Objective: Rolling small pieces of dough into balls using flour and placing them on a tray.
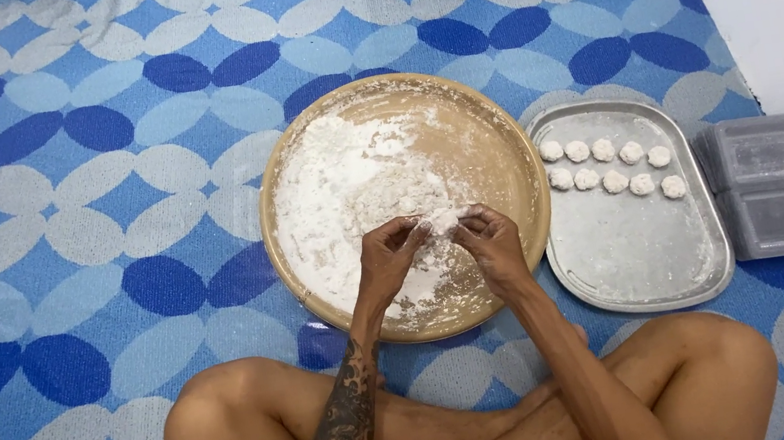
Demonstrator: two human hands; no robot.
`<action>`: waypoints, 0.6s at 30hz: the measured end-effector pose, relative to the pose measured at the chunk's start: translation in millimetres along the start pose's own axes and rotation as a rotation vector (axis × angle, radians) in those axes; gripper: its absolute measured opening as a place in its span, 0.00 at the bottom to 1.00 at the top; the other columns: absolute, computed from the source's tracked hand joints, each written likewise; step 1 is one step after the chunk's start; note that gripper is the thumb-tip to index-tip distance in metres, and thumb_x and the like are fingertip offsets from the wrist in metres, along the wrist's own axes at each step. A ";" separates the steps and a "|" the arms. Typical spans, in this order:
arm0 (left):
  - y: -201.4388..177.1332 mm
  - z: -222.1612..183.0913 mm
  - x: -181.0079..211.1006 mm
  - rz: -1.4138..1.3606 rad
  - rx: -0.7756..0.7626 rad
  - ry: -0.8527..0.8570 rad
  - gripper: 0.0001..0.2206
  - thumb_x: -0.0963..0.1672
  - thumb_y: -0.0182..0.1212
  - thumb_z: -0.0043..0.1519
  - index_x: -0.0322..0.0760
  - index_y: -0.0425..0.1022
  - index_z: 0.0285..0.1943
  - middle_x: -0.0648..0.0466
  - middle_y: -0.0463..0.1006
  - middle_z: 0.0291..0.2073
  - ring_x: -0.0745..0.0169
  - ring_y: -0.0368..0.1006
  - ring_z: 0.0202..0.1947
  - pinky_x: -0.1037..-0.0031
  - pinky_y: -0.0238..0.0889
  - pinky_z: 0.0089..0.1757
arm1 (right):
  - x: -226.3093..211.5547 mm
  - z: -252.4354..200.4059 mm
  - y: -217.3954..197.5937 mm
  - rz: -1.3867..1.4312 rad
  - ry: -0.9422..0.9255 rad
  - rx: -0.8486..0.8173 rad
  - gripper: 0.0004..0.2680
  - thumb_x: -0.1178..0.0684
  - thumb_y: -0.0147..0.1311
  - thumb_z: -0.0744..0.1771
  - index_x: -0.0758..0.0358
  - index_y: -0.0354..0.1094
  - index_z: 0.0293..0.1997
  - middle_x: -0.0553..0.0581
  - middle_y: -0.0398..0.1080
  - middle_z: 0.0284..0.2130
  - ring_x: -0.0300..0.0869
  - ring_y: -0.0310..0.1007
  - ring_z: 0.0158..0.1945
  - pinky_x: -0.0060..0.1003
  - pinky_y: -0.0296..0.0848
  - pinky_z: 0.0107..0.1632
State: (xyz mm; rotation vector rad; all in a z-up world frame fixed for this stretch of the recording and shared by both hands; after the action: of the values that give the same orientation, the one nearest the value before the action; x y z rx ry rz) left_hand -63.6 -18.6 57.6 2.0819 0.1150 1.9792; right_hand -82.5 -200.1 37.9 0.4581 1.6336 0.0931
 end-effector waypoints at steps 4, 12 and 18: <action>8.3 -7.3 26.6 0.071 0.033 -0.018 0.08 0.40 0.72 0.59 0.32 0.81 0.45 0.48 0.84 0.40 0.65 0.78 0.44 0.71 0.75 0.47 | 8.2 0.0 -6.3 0.045 0.035 0.005 0.07 0.64 0.66 0.63 0.65 0.74 0.41 0.55 0.77 0.34 0.38 0.79 0.37 0.32 0.79 0.45; 18.5 -17.9 47.4 0.087 0.085 0.006 0.15 0.39 0.68 0.59 0.25 0.77 0.55 0.38 0.82 0.46 0.54 0.75 0.53 0.62 0.70 0.55 | -21.9 -5.8 15.0 -0.048 -0.013 0.024 0.08 0.63 0.66 0.62 0.65 0.74 0.43 0.54 0.77 0.32 0.34 0.77 0.35 0.28 0.78 0.43; 14.7 -13.3 25.0 0.163 0.036 0.043 0.13 0.39 0.72 0.57 0.29 0.81 0.50 0.44 0.82 0.42 0.53 0.79 0.47 0.69 0.75 0.48 | -33.1 -15.8 23.7 -0.164 -0.066 0.059 0.04 0.65 0.62 0.64 0.64 0.76 0.38 0.52 0.75 0.29 0.32 0.72 0.34 0.30 0.76 0.44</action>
State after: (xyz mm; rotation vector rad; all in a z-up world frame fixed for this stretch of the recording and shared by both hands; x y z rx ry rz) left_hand -77.0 -25.0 85.9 2.1332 -0.0112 2.1312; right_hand -90.7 -186.6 78.6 0.3664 1.6057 -0.0922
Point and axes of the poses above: each hand's wrist, its own z-axis towards the middle knuckle, its own y-axis out of the palm, x = y × z, the point moved 2 cm from there along z, towards the middle knuckle
